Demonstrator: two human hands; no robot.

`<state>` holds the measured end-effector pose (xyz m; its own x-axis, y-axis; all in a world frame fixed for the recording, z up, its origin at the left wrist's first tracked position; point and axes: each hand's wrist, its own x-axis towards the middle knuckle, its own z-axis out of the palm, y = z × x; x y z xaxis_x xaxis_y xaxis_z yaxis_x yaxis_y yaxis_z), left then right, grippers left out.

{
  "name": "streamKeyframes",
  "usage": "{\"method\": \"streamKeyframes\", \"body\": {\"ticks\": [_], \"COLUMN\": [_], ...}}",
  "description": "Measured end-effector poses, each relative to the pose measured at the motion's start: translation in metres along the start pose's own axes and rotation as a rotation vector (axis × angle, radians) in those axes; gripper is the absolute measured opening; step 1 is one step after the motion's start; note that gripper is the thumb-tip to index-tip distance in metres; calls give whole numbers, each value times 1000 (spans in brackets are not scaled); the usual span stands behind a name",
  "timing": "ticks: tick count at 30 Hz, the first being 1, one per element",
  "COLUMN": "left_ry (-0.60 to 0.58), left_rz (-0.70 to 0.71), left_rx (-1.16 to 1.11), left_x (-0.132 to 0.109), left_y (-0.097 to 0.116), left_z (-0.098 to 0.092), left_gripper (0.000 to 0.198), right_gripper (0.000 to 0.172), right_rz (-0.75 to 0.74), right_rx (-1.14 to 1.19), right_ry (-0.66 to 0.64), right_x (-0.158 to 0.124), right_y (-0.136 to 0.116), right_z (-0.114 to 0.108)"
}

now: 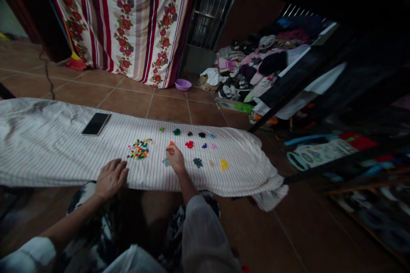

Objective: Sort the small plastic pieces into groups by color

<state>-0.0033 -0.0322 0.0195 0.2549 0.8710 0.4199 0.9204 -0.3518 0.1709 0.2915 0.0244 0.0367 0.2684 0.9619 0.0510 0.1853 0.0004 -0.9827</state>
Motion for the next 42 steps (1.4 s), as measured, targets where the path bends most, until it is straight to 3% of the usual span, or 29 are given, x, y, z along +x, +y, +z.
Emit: {"method": "streamKeyframes", "body": {"ticks": [5,10,17,24,32,42], "left_ry": [13,13,50,14,44,45], "left_rz": [-87,-168,-96,-73,-53,-79], "left_rx": [-45,-50,-84,-25,-2,-29], "left_x": [21,37,53,53,50,51], "left_y": [2,-3,-16,-20,-19,-17], "left_z": [3,10,21,23,23,20], "left_gripper": [36,44,43,43,44,40], "right_gripper": [21,23,19,25,28,25], "right_rz": [-62,-83,-61,-50,-37,-136], "right_rx": [-45,-112,-258,-318,-434,-553], "right_ry": [45,88,257,406,439,433], "right_x": [-13,-25,-35,-39,-42,-38], "right_y": [2,2,0,10,23,31], "right_z": [-21,-41,-83,-129,-138,-137]}}
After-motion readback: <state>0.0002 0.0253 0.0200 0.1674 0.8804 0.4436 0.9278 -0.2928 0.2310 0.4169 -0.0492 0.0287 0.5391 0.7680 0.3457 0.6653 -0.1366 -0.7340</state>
